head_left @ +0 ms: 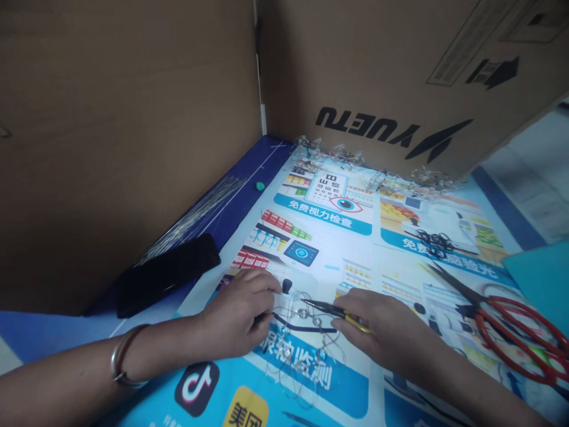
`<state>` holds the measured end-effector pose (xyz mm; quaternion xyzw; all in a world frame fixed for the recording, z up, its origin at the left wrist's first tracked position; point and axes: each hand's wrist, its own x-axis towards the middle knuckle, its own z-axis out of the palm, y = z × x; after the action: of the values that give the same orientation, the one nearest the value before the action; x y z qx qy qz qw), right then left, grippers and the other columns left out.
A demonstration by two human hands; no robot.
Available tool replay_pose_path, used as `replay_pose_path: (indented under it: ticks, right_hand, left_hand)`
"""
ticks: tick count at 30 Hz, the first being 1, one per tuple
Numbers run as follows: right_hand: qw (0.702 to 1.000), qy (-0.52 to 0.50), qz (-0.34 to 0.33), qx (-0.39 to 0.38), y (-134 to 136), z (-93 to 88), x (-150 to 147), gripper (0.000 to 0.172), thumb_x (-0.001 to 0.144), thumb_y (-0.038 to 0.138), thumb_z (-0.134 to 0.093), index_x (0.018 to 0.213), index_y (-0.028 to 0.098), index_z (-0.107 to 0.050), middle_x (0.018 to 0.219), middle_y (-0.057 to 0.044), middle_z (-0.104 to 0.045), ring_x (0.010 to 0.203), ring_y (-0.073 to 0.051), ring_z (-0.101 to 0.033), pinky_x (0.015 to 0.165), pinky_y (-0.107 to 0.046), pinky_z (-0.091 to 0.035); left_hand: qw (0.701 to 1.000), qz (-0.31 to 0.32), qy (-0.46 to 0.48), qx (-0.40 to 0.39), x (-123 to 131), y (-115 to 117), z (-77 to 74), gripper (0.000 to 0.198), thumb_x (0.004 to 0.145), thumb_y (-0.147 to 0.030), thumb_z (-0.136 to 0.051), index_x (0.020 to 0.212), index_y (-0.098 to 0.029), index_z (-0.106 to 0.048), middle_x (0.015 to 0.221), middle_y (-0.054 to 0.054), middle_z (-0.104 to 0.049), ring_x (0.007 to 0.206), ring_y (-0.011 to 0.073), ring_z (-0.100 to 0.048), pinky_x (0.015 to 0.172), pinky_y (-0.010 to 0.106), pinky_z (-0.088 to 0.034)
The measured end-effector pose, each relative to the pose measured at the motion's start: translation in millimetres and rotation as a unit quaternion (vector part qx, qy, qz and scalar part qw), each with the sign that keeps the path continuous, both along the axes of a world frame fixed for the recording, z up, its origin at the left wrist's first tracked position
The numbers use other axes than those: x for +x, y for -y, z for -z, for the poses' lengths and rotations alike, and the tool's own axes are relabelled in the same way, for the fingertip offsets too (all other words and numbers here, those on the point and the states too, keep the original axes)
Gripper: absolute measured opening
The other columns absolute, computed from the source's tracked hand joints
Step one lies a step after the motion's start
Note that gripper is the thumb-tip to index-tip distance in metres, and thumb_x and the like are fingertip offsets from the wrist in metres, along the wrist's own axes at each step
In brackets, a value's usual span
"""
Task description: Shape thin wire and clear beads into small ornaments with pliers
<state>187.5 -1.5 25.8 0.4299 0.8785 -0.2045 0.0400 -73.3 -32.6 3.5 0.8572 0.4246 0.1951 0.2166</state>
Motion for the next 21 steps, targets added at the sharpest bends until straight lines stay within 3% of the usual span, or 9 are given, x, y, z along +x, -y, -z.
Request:
replay_pose_path:
  ticks: [13, 18, 21]
  right_hand:
    - [0.997, -0.007, -0.014, 0.071, -1, -4.5, 16, 0.024, 0.082, 0.033, -0.049, 0.099, 0.023, -0.064, 0.097, -0.007, -0.066, 0.085, -0.023, -0.062, 0.071, -0.035, -0.049]
    - [0.999, 0.025, -0.010, 0.022, -4, -9.0, 24, 0.022, 0.083, 0.036, -0.049, 0.093, 0.025, -0.065, 0.091, -0.005, -0.067, 0.081, -0.024, -0.062, 0.069, -0.035, -0.048]
    - [0.999, 0.022, -0.009, -0.023, -5, -10.2, 22, 0.023, 0.085, 0.038, -0.046, 0.093, 0.025, -0.064, 0.088, -0.004, -0.067, 0.079, -0.022, -0.062, 0.069, -0.034, -0.046]
  left_hand:
    - [1.000, 0.003, -0.021, 0.004, 0, 1, -0.2, 0.009, 0.071, -0.007, -0.052, 0.069, -0.015, -0.050, 0.103, 0.004, -0.055, 0.097, 0.0203, -0.047, 0.084, 0.036, -0.037]
    - [1.000, -0.010, -0.020, -0.002, 0, 2, -0.3, 0.010, 0.072, -0.006, -0.050, 0.072, -0.016, -0.048, 0.103, 0.004, -0.055, 0.097, 0.0205, -0.047, 0.084, 0.036, -0.037]
    - [1.000, -0.011, -0.008, -0.003, 0, 4, -0.3, 0.017, 0.072, -0.005, -0.050, 0.085, -0.017, -0.051, 0.109, 0.006, -0.053, 0.102, 0.0211, -0.045, 0.088, 0.036, -0.037]
